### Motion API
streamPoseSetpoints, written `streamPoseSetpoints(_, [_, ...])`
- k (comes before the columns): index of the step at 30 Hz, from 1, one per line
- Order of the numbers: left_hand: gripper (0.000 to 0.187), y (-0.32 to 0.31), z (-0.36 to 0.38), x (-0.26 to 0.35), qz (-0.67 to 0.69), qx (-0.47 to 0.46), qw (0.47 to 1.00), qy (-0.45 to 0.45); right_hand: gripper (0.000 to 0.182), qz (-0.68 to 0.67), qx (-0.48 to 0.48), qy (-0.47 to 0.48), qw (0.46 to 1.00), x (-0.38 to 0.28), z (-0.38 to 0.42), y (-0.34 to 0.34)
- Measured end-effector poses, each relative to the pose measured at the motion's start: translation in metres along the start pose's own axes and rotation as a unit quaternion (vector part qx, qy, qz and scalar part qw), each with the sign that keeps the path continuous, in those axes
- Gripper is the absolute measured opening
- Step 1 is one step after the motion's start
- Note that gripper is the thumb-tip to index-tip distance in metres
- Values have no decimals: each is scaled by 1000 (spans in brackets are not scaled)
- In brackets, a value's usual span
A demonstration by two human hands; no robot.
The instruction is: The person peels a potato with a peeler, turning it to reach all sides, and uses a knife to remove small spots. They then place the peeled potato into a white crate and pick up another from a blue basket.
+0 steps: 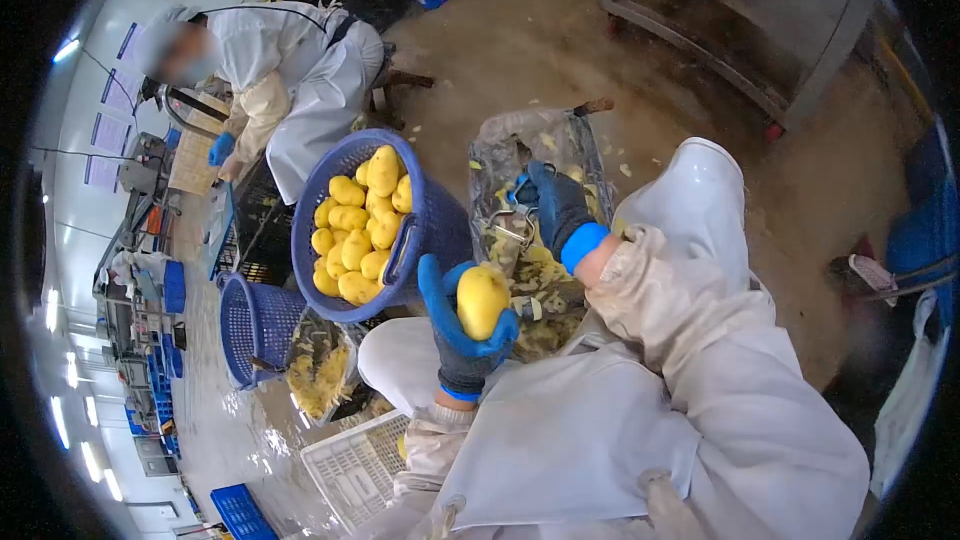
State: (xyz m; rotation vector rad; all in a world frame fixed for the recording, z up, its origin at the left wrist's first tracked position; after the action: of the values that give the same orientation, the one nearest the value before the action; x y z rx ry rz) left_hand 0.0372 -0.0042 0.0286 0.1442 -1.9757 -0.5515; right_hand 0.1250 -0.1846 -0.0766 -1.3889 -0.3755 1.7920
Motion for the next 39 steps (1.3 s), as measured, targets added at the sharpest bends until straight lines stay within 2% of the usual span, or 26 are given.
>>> streamPoseSetpoints(1, [99,0,5,2,-4,5,1000,4,27,-11,-34,45,998,-20,29,-22])
streamPoseSetpoints(2, [99,-1,12,5,-4,3,1000,14,27,-10,-28,36,999,-6,43,-26])
streamPoseSetpoints(4, [98,-3,3,7,-7,6,999,30,25,77,-105,21,991,3,51,-43])
streamPoseSetpoints(6, [98,-1,3,7,-26,9,999,25,25,48,-123,13,991,14,25,-16])
streamPoseSetpoints(8, [98,3,6,2,2,18,1000,-2,25,-163,-75,-11,984,5,12,-1])
streamPoseSetpoints(10, [98,1,8,8,-7,12,999,31,23,-198,-75,-42,976,-5,52,-38])
streamPoseSetpoints(12, [98,-2,0,8,-14,8,999,34,24,-56,-144,-33,987,-1,64,-57])
streamPoseSetpoints(14, [98,-3,1,0,-5,5,1000,-3,23,133,-143,95,976,24,16,-20])
streamPoseSetpoints(16, [99,1,4,-4,-20,8,1000,-1,22,-117,-57,-21,991,-2,18,-21])
streamPoseSetpoints(17, [99,1,5,-1,-15,6,1000,7,20,-138,-56,-63,987,-18,38,-34])
streamPoseSetpoints(18, [99,1,7,4,-9,7,1000,14,20,-136,-51,-70,987,-11,49,-42])
streamPoseSetpoints(20, [98,1,6,6,-27,0,999,36,21,-40,-62,-71,995,0,65,-59])
streamPoseSetpoints(21, [97,1,5,4,-28,0,1000,13,22,-79,-78,-108,988,14,50,-49])
streamPoseSetpoints(23, [97,0,-3,5,-30,9,999,-15,24,-111,-64,-56,990,4,29,-31])
streamPoseSetpoints(24, [96,3,-4,7,-10,27,1000,-8,26,-147,-38,-14,988,-3,29,-32])
streamPoseSetpoints(26, [95,1,11,11,14,42,999,21,31,-206,-50,-26,977,7,53,-36])
streamPoseSetpoints(28, [95,-4,2,13,-9,40,999,15,31,-64,-114,-10,991,8,62,-54])
streamPoseSetpoints(29, [95,-4,2,14,-7,37,999,20,30,-85,-111,-73,987,29,36,-33])
streamPoseSetpoints(30, [95,-3,1,15,-6,34,999,25,30,-85,-116,-69,987,23,28,-27])
streamPoseSetpoints(31, [95,-2,-1,18,43,36,998,31,29,-94,-101,-26,990,16,19,-19])
streamPoseSetpoints(32, [95,-1,0,18,93,36,994,43,29,-34,-102,54,993,24,22,-15])
streamPoseSetpoints(34, [95,-1,10,14,14,43,998,54,29,93,-70,209,971,21,44,-25])
streamPoseSetpoints(35, [95,-4,7,13,17,41,998,43,29,111,-112,176,972,32,38,-26])
streamPoseSetpoints(37, [95,-5,-1,15,35,34,998,37,30,-1,-97,-38,995,38,19,-15])
streamPoseSetpoints(38, [95,-4,-2,17,51,32,997,46,30,0,-102,-35,994,33,11,-12])
streamPoseSetpoints(39, [94,-2,-2,16,90,37,994,47,32,-71,-75,8,995,20,12,-15])
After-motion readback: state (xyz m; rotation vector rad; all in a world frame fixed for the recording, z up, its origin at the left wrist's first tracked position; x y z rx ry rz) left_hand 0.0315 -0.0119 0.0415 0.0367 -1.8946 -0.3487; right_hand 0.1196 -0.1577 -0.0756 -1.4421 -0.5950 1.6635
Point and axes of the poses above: each hand's wrist, its own z-axis away from the middle knuckle, its own y-axis out of the back of the hand, x = y × z, the point moved 3 cm from there along -z, towards the middle knuckle, and after that the axes turned 4 degrees about y, right-handed, at the moved point
